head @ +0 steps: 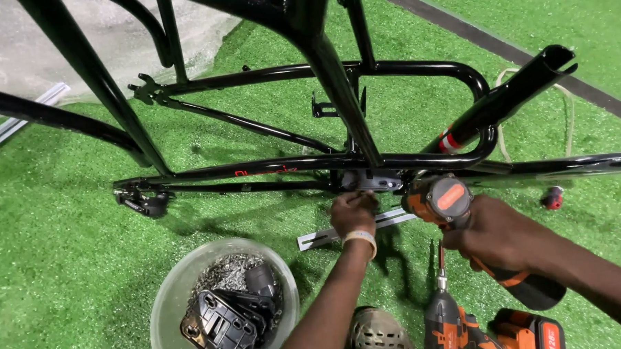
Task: Attaching a metal bracket to a bicycle frame using a power drill and a manual screwdriver.
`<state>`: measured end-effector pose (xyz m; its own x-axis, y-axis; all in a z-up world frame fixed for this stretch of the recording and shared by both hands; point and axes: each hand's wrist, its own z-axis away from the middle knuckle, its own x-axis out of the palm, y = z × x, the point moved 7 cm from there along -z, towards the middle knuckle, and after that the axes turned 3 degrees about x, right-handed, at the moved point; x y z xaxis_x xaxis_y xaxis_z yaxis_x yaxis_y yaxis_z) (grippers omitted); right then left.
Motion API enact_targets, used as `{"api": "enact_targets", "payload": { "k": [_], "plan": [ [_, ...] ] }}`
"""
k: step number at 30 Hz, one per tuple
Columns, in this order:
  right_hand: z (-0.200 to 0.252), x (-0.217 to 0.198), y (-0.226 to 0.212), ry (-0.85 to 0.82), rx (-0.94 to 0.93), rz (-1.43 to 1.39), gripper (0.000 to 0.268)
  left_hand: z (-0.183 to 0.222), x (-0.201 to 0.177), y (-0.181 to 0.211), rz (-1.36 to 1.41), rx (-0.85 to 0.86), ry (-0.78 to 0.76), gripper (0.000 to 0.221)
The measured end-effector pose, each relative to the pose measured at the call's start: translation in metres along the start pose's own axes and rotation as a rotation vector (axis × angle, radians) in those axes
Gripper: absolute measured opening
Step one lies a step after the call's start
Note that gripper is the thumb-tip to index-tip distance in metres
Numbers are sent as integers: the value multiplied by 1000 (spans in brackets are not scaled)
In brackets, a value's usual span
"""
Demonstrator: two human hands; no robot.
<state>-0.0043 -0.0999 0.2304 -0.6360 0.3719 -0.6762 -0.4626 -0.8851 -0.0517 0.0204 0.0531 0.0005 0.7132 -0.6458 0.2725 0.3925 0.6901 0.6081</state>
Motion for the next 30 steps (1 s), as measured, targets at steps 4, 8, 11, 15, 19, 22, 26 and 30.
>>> {"api": "enact_targets", "payload": {
  "k": [4, 8, 11, 15, 19, 22, 26, 30],
  "plan": [
    [12, 16, 29, -13, 11, -165, 18, 105, -11, 106, -860, 271, -472, 40],
    [24, 36, 50, -35, -52, -439, 16, 120, -90, 170, -1583, 724, -432, 26],
    [31, 52, 55, -25, -119, -632, 8, 71, -164, 182, -1780, 775, -140, 20],
    [48, 59, 41, -53, -237, -802, 13, 34, -185, 154, -2059, 309, -305, 30],
    [86, 51, 9, -22, -123, -818, 15, 17, -199, 167, -1889, 521, -411, 41],
    [103, 64, -7, -98, -138, -912, 13, 0, -227, 165, -1364, 344, -307, 42],
    [135, 85, -35, -310, -25, -1086, 8, 21, -208, 168, -1983, 1020, -328, 7],
    [130, 94, -47, -260, -148, -964, 11, 13, -211, 165, -2039, 905, -261, 19]
  ]
}}
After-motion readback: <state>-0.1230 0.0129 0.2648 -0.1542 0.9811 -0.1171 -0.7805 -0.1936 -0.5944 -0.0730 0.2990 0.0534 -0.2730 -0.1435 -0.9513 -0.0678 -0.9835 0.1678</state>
